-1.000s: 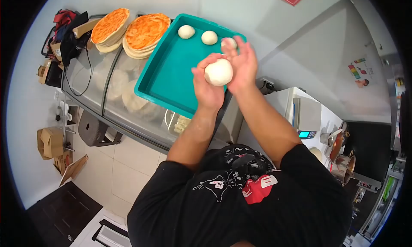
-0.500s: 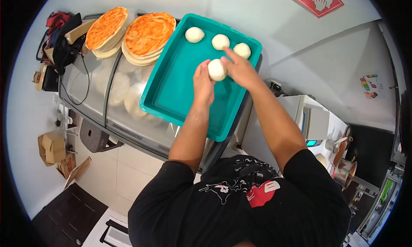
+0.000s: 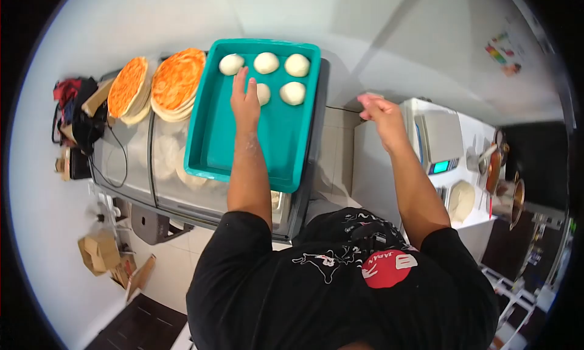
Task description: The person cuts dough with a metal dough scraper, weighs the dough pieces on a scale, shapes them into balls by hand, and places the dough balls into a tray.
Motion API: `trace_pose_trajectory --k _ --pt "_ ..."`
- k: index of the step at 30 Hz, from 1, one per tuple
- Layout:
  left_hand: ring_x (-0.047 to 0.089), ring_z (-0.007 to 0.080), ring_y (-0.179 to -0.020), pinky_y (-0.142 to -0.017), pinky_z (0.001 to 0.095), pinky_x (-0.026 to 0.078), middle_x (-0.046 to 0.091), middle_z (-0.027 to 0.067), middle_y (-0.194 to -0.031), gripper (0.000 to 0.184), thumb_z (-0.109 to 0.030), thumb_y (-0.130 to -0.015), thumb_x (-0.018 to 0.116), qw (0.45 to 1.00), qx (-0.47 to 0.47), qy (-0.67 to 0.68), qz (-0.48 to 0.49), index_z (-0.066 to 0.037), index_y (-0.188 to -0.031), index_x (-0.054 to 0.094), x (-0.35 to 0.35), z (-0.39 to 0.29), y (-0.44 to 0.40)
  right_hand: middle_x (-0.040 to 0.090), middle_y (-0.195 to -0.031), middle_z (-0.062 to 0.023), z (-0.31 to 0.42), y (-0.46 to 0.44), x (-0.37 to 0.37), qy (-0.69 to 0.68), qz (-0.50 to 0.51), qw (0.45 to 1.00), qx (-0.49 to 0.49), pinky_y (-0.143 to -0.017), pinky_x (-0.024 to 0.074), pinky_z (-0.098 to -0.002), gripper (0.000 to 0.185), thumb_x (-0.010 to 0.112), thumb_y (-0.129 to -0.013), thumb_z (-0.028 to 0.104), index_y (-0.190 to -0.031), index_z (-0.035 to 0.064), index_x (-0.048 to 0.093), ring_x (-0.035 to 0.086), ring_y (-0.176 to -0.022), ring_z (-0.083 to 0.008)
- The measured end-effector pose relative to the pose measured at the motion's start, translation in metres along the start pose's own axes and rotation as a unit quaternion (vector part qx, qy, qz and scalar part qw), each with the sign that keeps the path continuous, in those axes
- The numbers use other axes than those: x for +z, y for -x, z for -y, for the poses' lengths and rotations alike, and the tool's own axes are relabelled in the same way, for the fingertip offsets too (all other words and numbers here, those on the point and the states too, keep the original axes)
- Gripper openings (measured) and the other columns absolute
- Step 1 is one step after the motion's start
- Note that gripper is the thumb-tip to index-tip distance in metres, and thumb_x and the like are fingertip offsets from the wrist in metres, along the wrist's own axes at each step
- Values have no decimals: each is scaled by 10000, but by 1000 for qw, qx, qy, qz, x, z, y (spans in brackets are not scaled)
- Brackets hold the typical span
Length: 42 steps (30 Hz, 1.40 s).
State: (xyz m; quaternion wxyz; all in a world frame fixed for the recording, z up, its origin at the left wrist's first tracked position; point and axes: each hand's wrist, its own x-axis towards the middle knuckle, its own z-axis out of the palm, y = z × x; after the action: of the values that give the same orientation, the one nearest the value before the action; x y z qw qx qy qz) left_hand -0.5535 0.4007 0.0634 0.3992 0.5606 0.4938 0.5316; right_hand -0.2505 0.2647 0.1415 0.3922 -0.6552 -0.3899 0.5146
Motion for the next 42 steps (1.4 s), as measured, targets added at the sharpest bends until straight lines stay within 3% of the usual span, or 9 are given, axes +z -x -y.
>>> trace_pose_trajectory --k 4,8,11,13,20,24,29,39,42 --pt "602 328 -1279 -1099 405 442 619 214 -1388 401 -190 -1010 594 988 119 65 68 -83 -1396 616 98 -105 78 643 -1308 -129 -28 59 -12 -466 108 878 -3 -974 515 -394 419 569 -1044 326 -1385 84 546 660 -1110 -251" --pt "569 340 -1307 -1090 395 433 619 188 -1389 340 -117 -991 579 919 295 -220 144 -72 -1321 651 202 -143 149 602 -1390 -171 -42 151 -69 -650 -54 757 -25 -1010 517 -460 494 511 -1050 385 -1391 30 547 627 -1196 -344" --pt "553 345 -1322 -1086 389 428 619 175 -1390 316 -81 -982 571 828 400 -358 161 -66 -1283 668 257 -158 199 638 -1338 -179 -67 229 -174 -363 60 927 -79 -992 509 -432 450 608 -1013 354 -1375 90 560 660 -1152 -316" --pt "593 319 -1262 -1048 378 454 649 167 -1339 273 -66 -984 573 889 332 -163 268 -44 -1233 682 284 -163 224 653 -1267 -233 -132 256 -237 211 -172 960 -63 -923 526 -483 494 667 -954 257 -1347 -17 549 686 -1070 -317" --pt "664 237 -1125 -974 345 496 693 145 -1274 231 -73 -992 601 898 128 -43 419 -14 -1201 682 400 -153 357 682 -1167 -233 -291 317 -300 190 -215 956 58 -907 526 -411 584 678 -846 96 -1390 -26 504 677 -1026 -364" --pt "667 203 -1116 -990 329 493 690 123 -1291 287 -101 -1007 607 872 -32 -27 487 -14 -1276 658 461 -134 392 689 -1076 -89 -265 406 -406 -225 -258 938 57 -883 532 -355 528 658 -817 0 -1331 -29 542 659 -982 -225" --pt "662 198 -1118 -1012 319 491 686 118 -1284 403 -136 -1021 602 907 168 -48 382 -24 -1408 581 564 -82 442 706 -1054 -162 -242 429 -458 145 -330 931 55 -778 554 -393 396 691 -845 34 -1227 49 585 699 -901 -312" --pt "672 261 -1119 -915 330 550 661 184 -1247 380 -80 -964 680 926 -70 14 372 2 -1329 613 479 -78 509 674 -955 -151 -276 356 -395 494 -229 836 -64 -709 560 -477 362 662 -827 97 -1184 121 602 678 -866 -365" --pt "712 259 -988 -827 330 578 689 172 -1170 371 -19 -884 753 938 152 -52 306 10 -1237 642 484 -103 521 665 -934 -135 -270 333 -380 523 -225 815 -108 -712 563 -468 351 647 -839 105 -1187 127 604 676 -869 -363"
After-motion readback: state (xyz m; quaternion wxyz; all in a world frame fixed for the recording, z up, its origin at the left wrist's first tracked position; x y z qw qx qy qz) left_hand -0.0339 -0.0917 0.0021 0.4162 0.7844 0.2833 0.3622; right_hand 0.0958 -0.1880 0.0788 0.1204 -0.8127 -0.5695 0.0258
